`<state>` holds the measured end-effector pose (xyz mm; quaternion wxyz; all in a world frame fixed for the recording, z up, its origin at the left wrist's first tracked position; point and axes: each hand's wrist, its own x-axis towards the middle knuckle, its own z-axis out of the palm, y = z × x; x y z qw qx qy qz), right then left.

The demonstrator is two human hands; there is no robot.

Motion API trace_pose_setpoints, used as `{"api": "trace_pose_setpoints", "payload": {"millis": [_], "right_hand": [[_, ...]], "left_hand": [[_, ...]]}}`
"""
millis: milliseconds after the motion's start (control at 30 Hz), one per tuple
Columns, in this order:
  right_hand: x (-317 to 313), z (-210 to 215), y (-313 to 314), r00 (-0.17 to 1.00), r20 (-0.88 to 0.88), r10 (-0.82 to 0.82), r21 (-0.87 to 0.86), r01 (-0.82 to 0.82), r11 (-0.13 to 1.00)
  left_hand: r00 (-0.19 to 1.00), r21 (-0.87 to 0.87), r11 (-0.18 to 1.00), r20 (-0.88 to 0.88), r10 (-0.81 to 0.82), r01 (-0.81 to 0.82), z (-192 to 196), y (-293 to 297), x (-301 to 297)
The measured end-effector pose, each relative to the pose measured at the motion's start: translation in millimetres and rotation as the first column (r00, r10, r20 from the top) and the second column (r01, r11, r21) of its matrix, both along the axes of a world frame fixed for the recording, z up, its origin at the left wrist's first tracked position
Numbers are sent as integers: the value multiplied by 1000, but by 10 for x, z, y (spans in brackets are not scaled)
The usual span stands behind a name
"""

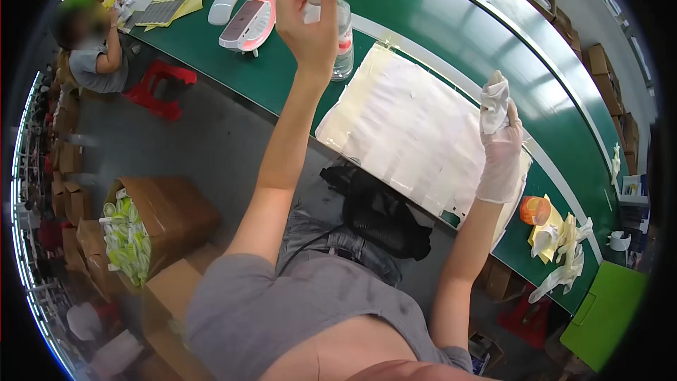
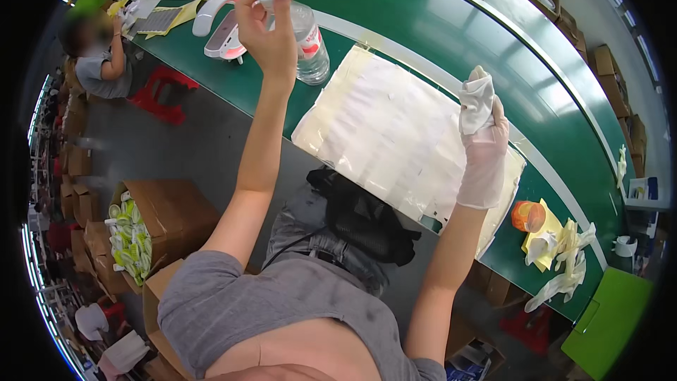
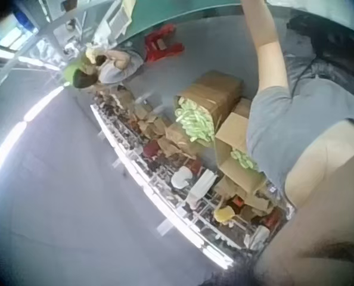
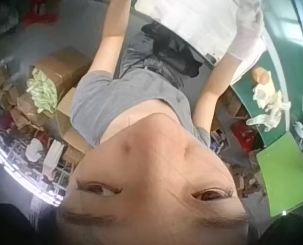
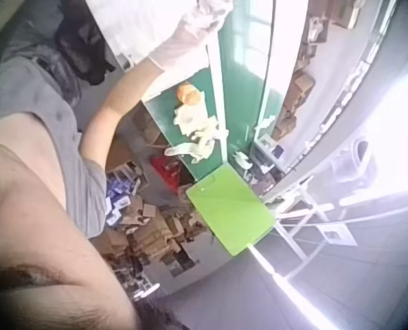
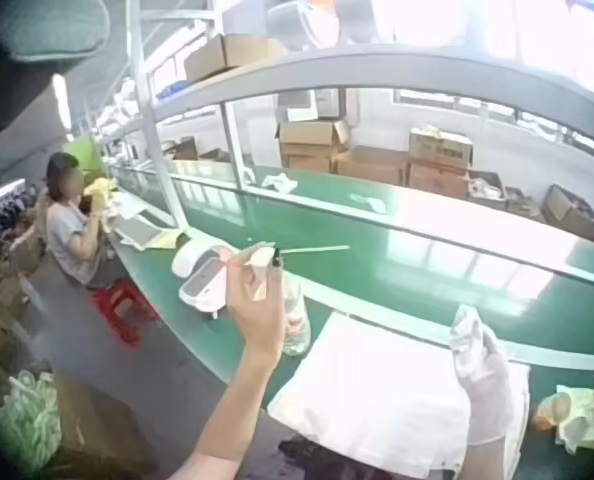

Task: Cleaning and inspection of a white circular lighting fixture before wrapping.

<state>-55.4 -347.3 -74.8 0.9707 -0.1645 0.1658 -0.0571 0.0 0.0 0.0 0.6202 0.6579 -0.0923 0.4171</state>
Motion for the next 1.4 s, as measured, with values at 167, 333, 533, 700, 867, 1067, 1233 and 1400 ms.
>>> {"api": "trace_pose_setpoints", "payload": {"millis": [167, 333, 533, 700, 867, 1067, 1233, 1400], "right_hand": [[8, -216, -143, 971, 188, 148, 36, -157, 987], [-2, -229, -185, 958, 250, 137, 65, -158, 985], [-48, 11, 84, 978, 176, 111, -30, -107, 994], [-26, 83, 173, 1000, -4, -8, -58, 7, 998], [-45, -100, -37, 968, 205, 144, 52, -158, 986], [-54, -41, 89, 975, 160, 152, 67, -165, 984], [-63, 6, 159, 992, 73, 99, -62, -95, 994], [-41, -47, 130, 977, 140, 160, -47, -155, 987]], "left_hand": [[996, 144, 989, 85, 9, -22, -7, 29, -59], [807, 271, 760, 204, 554, -590, -493, 599, -366], [864, 88, 877, -152, 480, -472, -1168, 1669, -59], [963, -195, 972, -259, 74, -127, -1177, 1825, 196], [976, -201, 969, -191, 105, -144, -1181, 1808, 231], [977, -211, 968, -187, 99, -139, -1187, 1839, 223], [975, -216, 964, -191, 111, -152, -1195, 1835, 233], [978, -199, 970, -180, 104, -139, -1184, 1847, 238]]}}
